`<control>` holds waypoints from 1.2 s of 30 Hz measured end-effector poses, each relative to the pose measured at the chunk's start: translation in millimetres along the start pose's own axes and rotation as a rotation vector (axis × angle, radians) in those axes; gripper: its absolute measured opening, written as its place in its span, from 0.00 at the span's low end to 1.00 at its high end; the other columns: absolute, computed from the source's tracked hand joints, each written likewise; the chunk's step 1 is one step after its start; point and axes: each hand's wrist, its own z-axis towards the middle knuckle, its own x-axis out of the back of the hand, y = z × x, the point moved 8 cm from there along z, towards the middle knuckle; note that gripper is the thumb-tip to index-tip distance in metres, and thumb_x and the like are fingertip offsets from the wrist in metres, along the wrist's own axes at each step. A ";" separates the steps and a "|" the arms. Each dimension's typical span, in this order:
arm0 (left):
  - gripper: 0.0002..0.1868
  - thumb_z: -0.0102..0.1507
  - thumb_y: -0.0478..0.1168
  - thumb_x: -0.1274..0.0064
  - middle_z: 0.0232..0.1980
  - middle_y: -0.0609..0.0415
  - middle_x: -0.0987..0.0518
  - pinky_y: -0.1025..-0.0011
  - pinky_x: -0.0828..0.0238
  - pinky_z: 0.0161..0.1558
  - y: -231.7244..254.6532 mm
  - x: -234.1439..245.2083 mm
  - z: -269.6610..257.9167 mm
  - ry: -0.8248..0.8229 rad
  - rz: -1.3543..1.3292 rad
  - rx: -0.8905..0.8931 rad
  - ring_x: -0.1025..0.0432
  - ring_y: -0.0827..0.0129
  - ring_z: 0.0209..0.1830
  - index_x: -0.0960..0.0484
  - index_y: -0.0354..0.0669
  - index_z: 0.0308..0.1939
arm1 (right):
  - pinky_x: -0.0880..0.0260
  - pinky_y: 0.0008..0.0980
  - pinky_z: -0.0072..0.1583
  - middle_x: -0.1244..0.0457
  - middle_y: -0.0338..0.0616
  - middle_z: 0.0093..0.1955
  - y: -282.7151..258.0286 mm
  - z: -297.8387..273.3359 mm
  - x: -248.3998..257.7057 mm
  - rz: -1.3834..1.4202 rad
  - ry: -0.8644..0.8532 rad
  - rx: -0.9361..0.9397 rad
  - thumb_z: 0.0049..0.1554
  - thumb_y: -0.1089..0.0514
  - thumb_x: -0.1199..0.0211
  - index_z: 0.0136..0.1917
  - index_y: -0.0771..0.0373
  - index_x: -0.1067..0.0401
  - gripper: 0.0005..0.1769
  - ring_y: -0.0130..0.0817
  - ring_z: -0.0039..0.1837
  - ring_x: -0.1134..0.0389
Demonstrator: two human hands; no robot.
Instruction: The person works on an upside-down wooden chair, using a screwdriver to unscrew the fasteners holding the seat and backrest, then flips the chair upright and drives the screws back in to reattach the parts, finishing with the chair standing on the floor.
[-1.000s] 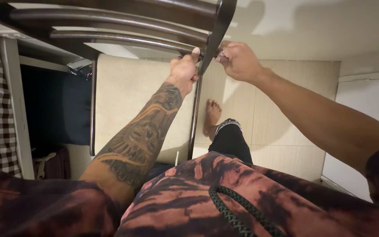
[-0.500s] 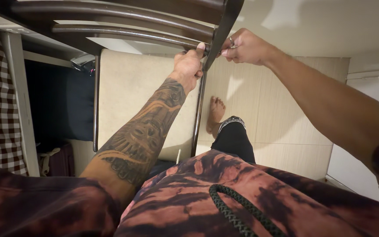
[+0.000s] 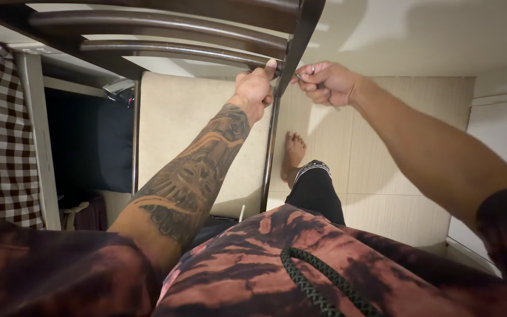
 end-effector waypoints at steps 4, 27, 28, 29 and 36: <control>0.15 0.65 0.46 0.41 0.26 0.58 0.30 0.70 0.50 0.19 -1.4 0.6 -0.6 -0.008 -0.026 0.007 0.45 0.75 0.17 0.24 0.35 0.38 | 0.56 0.21 0.30 0.43 0.34 0.36 26.5 -14.4 3.4 0.001 0.118 -0.025 0.66 0.57 0.47 0.60 0.68 0.32 0.14 0.18 0.27 0.53; 0.19 0.67 0.51 0.48 0.38 0.49 0.17 0.70 0.52 0.14 -81.4 112.6 -84.6 -0.135 0.167 0.059 0.46 0.75 0.13 0.18 0.37 0.39 | 0.31 0.33 0.47 0.37 0.38 0.40 142.9 -110.7 -77.7 0.356 0.484 0.065 0.61 0.60 0.42 0.56 0.59 0.30 0.10 0.32 0.44 0.32; 0.17 0.67 0.50 0.47 0.39 0.50 0.16 0.71 0.51 0.15 -83.1 124.3 -98.9 -0.153 0.204 0.063 0.46 0.76 0.14 0.17 0.38 0.40 | 0.30 0.35 0.50 0.35 0.38 0.41 146.0 -108.0 -95.5 0.349 0.528 0.065 0.60 0.60 0.41 0.56 0.59 0.30 0.10 0.32 0.47 0.31; 0.16 0.67 0.49 0.47 0.39 0.52 0.15 0.73 0.49 0.16 -83.3 137.8 -113.8 -0.170 0.241 0.067 0.46 0.77 0.15 0.16 0.39 0.41 | 0.29 0.36 0.53 0.34 0.37 0.42 146.0 -101.8 -112.8 0.342 0.572 0.065 0.60 0.61 0.41 0.55 0.58 0.31 0.09 0.33 0.49 0.29; 0.15 0.68 0.52 0.49 0.39 0.60 0.17 0.76 0.44 0.22 -62.1 205.6 -213.4 -0.309 0.320 -0.004 0.44 0.80 0.19 0.16 0.46 0.44 | 0.31 0.37 0.52 0.32 0.40 0.46 124.0 -58.1 -278.1 0.311 0.516 0.446 0.61 0.59 0.36 0.51 0.56 0.32 0.07 0.34 0.49 0.30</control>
